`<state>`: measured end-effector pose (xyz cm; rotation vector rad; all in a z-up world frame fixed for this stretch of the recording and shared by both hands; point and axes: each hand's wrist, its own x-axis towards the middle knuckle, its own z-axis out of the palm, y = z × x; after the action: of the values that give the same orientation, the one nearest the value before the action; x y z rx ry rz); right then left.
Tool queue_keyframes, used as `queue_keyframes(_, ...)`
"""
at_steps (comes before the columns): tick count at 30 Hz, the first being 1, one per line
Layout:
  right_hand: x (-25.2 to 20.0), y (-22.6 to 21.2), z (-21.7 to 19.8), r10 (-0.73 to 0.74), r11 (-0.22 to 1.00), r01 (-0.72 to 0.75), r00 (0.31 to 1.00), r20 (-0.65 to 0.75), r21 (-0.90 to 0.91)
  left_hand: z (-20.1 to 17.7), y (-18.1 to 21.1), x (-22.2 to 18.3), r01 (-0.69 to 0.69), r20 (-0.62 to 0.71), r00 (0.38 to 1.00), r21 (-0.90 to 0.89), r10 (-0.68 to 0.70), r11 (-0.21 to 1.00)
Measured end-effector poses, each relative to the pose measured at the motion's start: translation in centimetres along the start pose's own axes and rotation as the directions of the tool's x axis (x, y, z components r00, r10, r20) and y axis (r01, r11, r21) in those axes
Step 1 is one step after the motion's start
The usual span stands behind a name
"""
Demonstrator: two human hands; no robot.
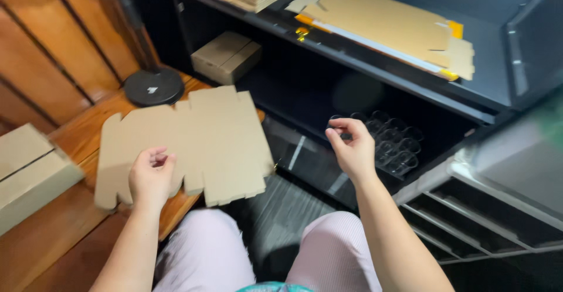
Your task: The person picks up a stack of flat cardboard sheets from a wooden bench, places a package of photo paper onto a black shelf, and then transfers individual cardboard sheets from the bench to the shelf.
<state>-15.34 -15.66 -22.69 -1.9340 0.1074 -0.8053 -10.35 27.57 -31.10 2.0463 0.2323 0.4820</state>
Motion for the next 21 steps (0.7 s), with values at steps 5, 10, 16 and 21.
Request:
queue_keyframes(5, -3.9, 1.5, 6.2, 0.065, 0.998, -0.066, 0.975, 0.215, -0.001, -4.1, -6.5, -2.2, -0.051, -0.125, 0.987, 0.346, 0.1, 0.937)
queue_keyframes(10, -7.7, 2.8, 11.0, 0.094, 0.992, -0.049, 0.902, 0.421, -0.117, -6.1, -9.3, -3.7, -0.193, -0.231, 0.917, 0.454, 0.324, 0.87)
queue_keyframes(16, -10.1, 0.9, 14.8, -0.102, 0.935, 0.28, 0.801, 0.59, -0.219, -6.7, -9.4, -4.4, -0.059, -0.303, 0.931, 0.429, 0.205, 0.901)
queue_keyframes(21, -10.8, 1.2, 18.2, -0.145, 0.85, 0.464, 0.661, 0.736, -0.249, -7.0, -8.7, -4.8, 0.089, -0.338, 0.939, 0.436, 0.071, 0.895)
